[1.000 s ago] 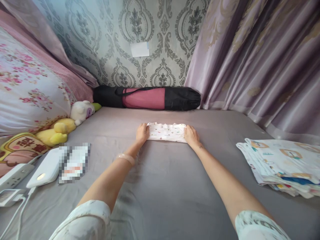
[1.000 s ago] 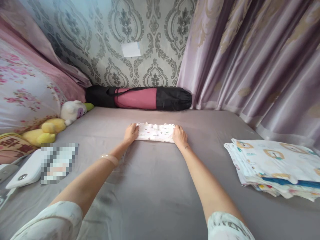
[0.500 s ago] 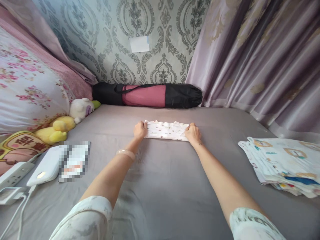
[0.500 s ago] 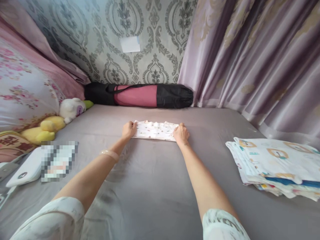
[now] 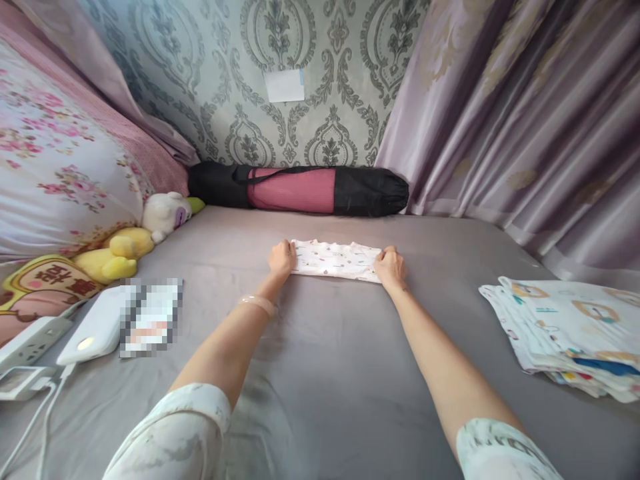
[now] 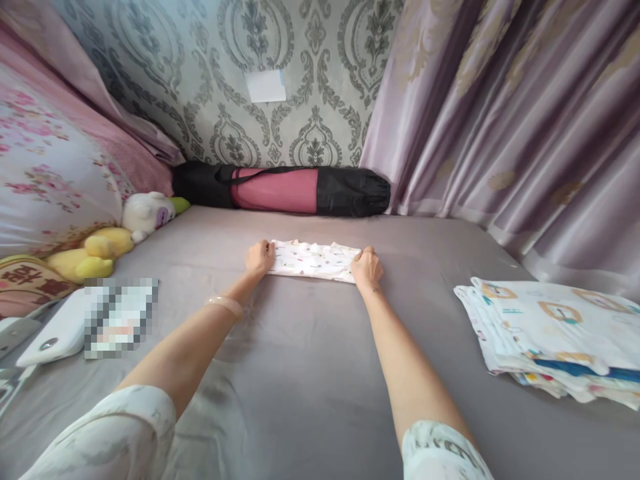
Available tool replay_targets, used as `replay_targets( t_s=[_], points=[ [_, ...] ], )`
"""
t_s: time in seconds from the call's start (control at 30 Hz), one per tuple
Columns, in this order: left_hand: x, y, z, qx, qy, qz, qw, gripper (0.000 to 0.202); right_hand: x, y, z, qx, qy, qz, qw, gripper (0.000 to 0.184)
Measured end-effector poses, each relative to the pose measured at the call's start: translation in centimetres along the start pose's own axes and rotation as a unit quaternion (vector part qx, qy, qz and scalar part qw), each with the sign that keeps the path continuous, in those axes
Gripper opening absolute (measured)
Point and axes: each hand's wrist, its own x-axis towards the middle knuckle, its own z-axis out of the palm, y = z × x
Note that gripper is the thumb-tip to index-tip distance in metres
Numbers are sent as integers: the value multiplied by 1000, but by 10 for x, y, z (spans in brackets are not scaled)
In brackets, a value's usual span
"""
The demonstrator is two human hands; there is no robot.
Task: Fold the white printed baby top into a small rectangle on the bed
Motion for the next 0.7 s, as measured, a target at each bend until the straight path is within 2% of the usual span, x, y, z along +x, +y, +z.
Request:
replay_targets(
  t_s=[0.13,0.23,0.27,0.33,0.37,0.43,0.5,0.57,0.6,0.7],
  points=[
    [-1,2,1,9,4,-17,1000,30,-1,-2,-2,-9,-4,5,1000,33],
    [-1,-1,-2,3,33,-20,999,27,2,-1,-7,4,-24,12,1000,33],
    [-2,-2,-3,7,52,-4,999,27,3,-1,-9,8,-25,13,1000,34],
    [-6,-2,-4,17,88,71,993,28,1,-4,-12,7,5,-6,1000,37],
    [-9,0,-4,22,95,127,987,30,-2,-7,-13,3,32,-33,999,38],
    [-19,8,0,34,76,250,965,33,-11,-17,-11,-5,74,-125,989,41],
    [-30,20,7,59,24,340,938,38,-23,-29,-6,-12,59,-250,966,44],
    [-39,31,14,92,-25,373,923,44,-34,-40,4,-27,2,-360,932,47],
    [-43,36,17,107,-44,377,919,46,-37,-44,9,-38,-27,-393,918,49],
    [-46,43,21,134,-94,363,917,51,-40,-48,24,-67,-90,-410,905,55]
  ],
)
